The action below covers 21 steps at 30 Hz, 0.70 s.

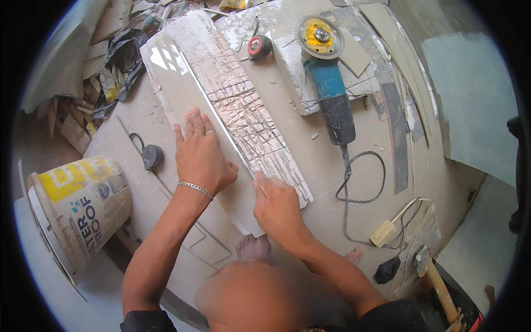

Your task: The person measures a rectangular tile with a tape measure and marks it with a pen. They then use an angle grinder to cut the tile along the marked line. The person also handles a smaller tile piece and aligns it with the larger tile.

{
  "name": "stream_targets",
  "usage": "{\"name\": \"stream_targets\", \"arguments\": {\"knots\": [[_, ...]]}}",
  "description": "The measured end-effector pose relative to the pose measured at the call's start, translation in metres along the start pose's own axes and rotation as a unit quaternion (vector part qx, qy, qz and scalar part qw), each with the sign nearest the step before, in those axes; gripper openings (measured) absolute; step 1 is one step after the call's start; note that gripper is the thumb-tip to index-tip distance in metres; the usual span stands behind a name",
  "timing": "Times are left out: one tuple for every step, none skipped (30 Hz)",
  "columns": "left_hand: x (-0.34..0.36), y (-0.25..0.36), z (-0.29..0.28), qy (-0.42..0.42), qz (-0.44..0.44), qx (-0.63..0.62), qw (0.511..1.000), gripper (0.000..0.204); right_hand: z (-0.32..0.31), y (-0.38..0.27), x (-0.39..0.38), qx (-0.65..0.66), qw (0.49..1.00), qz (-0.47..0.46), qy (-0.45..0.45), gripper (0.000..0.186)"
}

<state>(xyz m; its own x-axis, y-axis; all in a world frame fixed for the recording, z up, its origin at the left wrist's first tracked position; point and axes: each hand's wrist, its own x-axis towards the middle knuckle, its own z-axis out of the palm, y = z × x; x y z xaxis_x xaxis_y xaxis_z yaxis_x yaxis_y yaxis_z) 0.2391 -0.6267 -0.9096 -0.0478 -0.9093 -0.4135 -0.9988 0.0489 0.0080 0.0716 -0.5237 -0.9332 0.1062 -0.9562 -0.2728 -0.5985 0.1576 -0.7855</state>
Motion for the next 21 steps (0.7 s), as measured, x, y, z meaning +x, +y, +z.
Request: {"name": "stream_targets", "arguments": {"knots": [[0.0, 0.0, -0.001, 0.002, 0.0, 0.0, 1.0, 0.118, 0.001, -0.002, 0.006, 0.013, 1.0, -0.028, 0.006, 0.032], [0.0, 0.0, -0.002, 0.001, -0.003, 0.006, 1.0, 0.118, 0.001, -0.004, 0.008, 0.006, 1.0, 0.005, -0.009, 0.03], [0.0, 0.001, -0.002, 0.0, -0.005, 0.012, 1.0, 0.117, 0.0, -0.006, 0.008, 0.009, 1.0, 0.005, 0.002, 0.028], [0.0, 0.002, -0.003, -0.006, -0.006, 0.017, 1.0, 0.117, -0.002, -0.008, 0.006, 0.021, 0.999, -0.016, 0.034, 0.026], [0.001, 0.003, -0.004, -0.004, -0.006, 0.022, 1.0, 0.117, -0.005, -0.009, -0.001, 0.006, 1.0, 0.005, 0.019, 0.026], [0.001, 0.004, -0.005, -0.008, -0.007, 0.026, 1.0, 0.117, -0.009, -0.011, -0.01, 0.001, 1.0, 0.003, 0.023, 0.026], [0.002, 0.004, -0.005, -0.012, -0.009, 0.029, 0.999, 0.117, -0.011, -0.011, -0.016, -0.01, 1.0, 0.028, 0.011, 0.026], [0.002, 0.004, -0.004, -0.01, -0.009, 0.03, 0.999, 0.118, -0.011, -0.011, -0.017, -0.008, 1.0, 0.003, 0.021, 0.026], [0.002, 0.003, -0.003, -0.009, -0.009, 0.031, 0.999, 0.119, -0.011, -0.01, -0.017, -0.011, 1.0, 0.004, 0.017, 0.027], [0.002, 0.003, -0.002, -0.004, -0.008, 0.029, 1.0, 0.12, -0.012, -0.01, -0.015, -0.017, 1.0, 0.02, 0.005, 0.027], [0.001, 0.002, -0.001, -0.005, -0.008, 0.022, 1.0, 0.121, -0.008, -0.01, -0.005, -0.003, 1.0, -0.009, 0.017, 0.027], [0.0, 0.001, 0.0, -0.001, -0.007, 0.012, 1.0, 0.122, 0.0, -0.01, 0.012, 0.008, 0.999, -0.024, 0.022, 0.027], [0.0, -0.001, 0.0, 0.009, -0.007, 0.005, 1.0, 0.123, 0.004, -0.011, 0.028, 0.019, 0.999, -0.034, 0.024, 0.027], [0.0, -0.001, -0.001, 0.006, -0.01, 0.0, 1.0, 0.12, 0.004, -0.012, 0.04, 0.017, 0.999, -0.034, 0.017, 0.028], [0.0, -0.001, -0.001, 0.009, -0.014, -0.002, 1.0, 0.118, 0.004, -0.014, 0.05, 0.015, 0.999, -0.03, 0.005, 0.028], [0.001, -0.001, -0.003, 0.004, -0.021, -0.01, 1.0, 0.116, 0.003, -0.017, 0.056, 0.022, 0.998, -0.057, 0.016, 0.029], [0.001, 0.0, -0.004, 0.001, -0.019, 0.004, 1.0, 0.118, 0.0, -0.02, 0.056, 0.011, 1.0, -0.028, 0.008, 0.03], [0.002, 0.001, -0.005, -0.011, -0.02, 0.011, 1.0, 0.12, -0.007, -0.021, 0.053, 0.006, 0.999, -0.03, 0.023, 0.032], [0.003, 0.001, -0.007, -0.016, -0.02, 0.016, 1.0, 0.123, -0.015, -0.02, 0.049, 0.001, 0.999, -0.033, 0.037, 0.033], [0.003, 0.002, -0.008, -0.017, -0.021, 0.021, 0.999, 0.123, -0.024, -0.018, 0.043, 0.015, 0.999, -0.028, 0.039, 0.033], [0.002, 0.002, -0.008, -0.016, -0.02, 0.024, 0.999, 0.123, -0.035, -0.014, 0.034, 0.029, 0.999, -0.021, 0.038, 0.034]]}}
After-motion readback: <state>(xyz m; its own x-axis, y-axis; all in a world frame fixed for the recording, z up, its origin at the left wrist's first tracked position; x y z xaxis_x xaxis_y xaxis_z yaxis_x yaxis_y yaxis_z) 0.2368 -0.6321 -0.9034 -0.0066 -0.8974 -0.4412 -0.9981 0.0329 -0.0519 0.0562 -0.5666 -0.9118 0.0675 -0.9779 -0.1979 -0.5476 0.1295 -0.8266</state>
